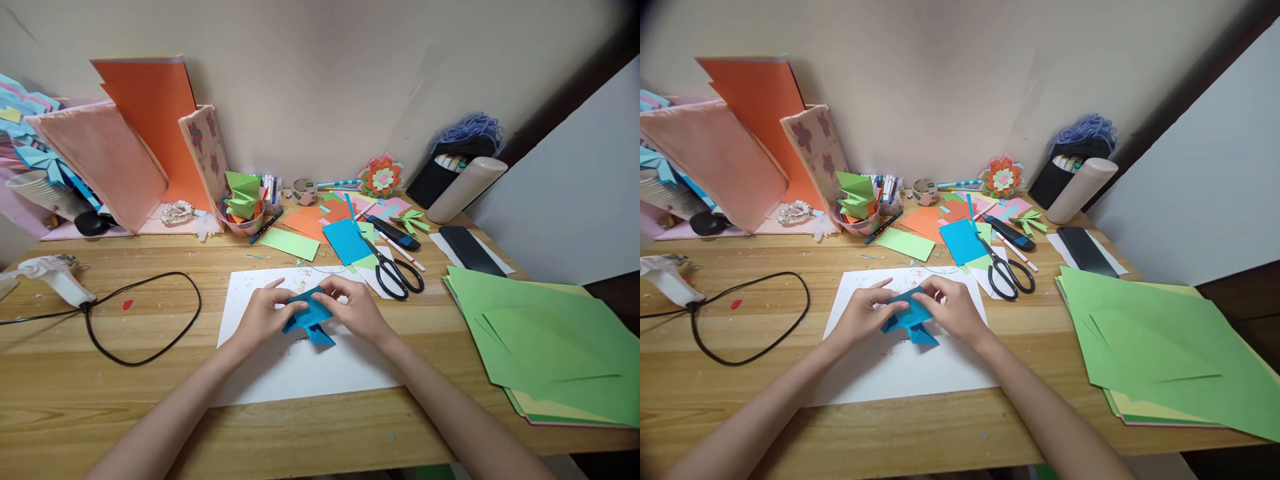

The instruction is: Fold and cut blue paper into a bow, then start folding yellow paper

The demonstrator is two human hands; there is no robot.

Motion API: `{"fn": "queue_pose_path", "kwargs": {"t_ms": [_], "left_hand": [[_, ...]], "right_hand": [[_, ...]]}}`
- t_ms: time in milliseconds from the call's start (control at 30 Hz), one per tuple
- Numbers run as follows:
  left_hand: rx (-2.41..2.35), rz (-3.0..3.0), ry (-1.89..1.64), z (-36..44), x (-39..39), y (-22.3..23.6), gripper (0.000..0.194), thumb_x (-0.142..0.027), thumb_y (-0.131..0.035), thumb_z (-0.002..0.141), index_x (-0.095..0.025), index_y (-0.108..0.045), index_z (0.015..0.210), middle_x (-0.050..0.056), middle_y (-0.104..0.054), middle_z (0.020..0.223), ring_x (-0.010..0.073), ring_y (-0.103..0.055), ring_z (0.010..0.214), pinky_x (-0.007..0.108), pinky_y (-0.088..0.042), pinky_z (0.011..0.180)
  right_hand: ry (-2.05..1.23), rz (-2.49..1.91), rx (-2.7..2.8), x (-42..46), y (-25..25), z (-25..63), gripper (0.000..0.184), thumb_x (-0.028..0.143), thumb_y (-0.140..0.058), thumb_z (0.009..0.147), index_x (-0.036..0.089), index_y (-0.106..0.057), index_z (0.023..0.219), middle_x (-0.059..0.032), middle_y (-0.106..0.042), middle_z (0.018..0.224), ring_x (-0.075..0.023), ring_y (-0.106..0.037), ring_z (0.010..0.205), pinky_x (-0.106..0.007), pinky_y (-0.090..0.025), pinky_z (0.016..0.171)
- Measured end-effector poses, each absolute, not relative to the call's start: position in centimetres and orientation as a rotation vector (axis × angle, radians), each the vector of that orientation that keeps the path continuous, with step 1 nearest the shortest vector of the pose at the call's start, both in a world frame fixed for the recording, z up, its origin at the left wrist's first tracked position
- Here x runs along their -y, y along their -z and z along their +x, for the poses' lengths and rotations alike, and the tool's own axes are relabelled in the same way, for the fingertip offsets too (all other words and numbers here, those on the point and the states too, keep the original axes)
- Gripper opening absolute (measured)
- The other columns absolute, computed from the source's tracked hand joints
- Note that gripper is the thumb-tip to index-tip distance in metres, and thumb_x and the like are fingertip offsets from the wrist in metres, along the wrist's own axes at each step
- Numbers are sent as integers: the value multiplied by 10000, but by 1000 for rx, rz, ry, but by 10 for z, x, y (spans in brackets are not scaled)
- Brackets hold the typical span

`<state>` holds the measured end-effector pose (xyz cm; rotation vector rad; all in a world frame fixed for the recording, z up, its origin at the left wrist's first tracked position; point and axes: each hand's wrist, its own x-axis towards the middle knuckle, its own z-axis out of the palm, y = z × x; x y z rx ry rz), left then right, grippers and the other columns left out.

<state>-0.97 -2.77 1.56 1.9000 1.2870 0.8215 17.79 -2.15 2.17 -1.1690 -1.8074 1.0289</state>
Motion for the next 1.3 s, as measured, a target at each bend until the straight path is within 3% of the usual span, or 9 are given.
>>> {"fn": "queue_pose_path", "kwargs": {"t_ms": [133,233,267,367,467,567,800,1000,1300], "left_hand": [[-1275,2137,-788,-3,13,-35,208,-336,-570,790,-200,-672,671,-35,-673,633,112,-545,564,421,-330,1022],[-1431,2223,-1166,13,16,-57,198,-313,-564,806,-192,-642,942,60,-676,1001,199,-577,952,369,-401,915],[-1473,2219,-1265,20,21,-63,206,-310,-529,830,-184,-632,956,75,-666,1016,206,-565,991,348,-408,887],[-1547,2160,-1100,41,39,-70,357,-340,-358,904,-186,-637,743,51,-667,741,181,-602,726,299,-433,699],[-1575,1913,-731,56,41,-59,448,-448,-314,896,-193,-655,756,55,-674,725,203,-617,676,301,-435,614],[-1428,1537,-899,59,23,-43,403,-497,-417,841,-182,-636,963,69,-683,904,208,-644,792,296,-482,671],[-1163,1069,-1043,48,-5,-25,375,-509,-674,619,-140,-603,624,10,-633,609,196,-644,615,337,-528,706],[-1218,1115,-1116,49,2,-21,353,-469,-676,627,-156,-527,561,-31,-555,552,152,-608,551,278,-523,611],[-1189,1263,-991,56,-30,-42,324,-427,-700,579,-166,-516,528,-30,-519,494,169,-605,556,273,-516,558]], "right_hand": [[-1124,-1176,1866,13,-31,192,111,275,-614,770,183,-566,732,19,-599,654,-115,-559,599,-221,-420,531],[-1233,-1248,1472,7,-30,200,222,344,-641,748,193,-481,721,51,-571,536,-108,-572,488,-223,-450,502],[-1274,-1240,1293,5,-29,201,264,362,-660,730,197,-453,718,57,-571,514,-112,-590,485,-224,-472,514],[-1426,-1071,828,0,-25,203,367,343,-755,625,199,-428,709,62,-599,563,-113,-653,594,-209,-525,614],[-1542,-921,563,0,-21,201,390,271,-816,533,183,-464,679,66,-603,622,-84,-655,640,-164,-533,663],[-1594,-919,489,3,-18,196,366,246,-829,506,167,-505,657,57,-611,635,-74,-650,633,-142,-529,639],[-1608,-1130,848,4,-14,197,352,395,-781,556,156,-538,645,36,-622,587,-122,-659,589,-200,-520,568],[-1482,-1232,1107,-1,-4,198,371,448,-744,578,153,-525,623,-18,-674,579,-102,-602,460,-212,-491,481],[-1472,-1200,1127,-7,-16,213,328,369,-754,574,151,-543,700,-46,-701,690,-155,-662,636,-272,-511,625]]}}
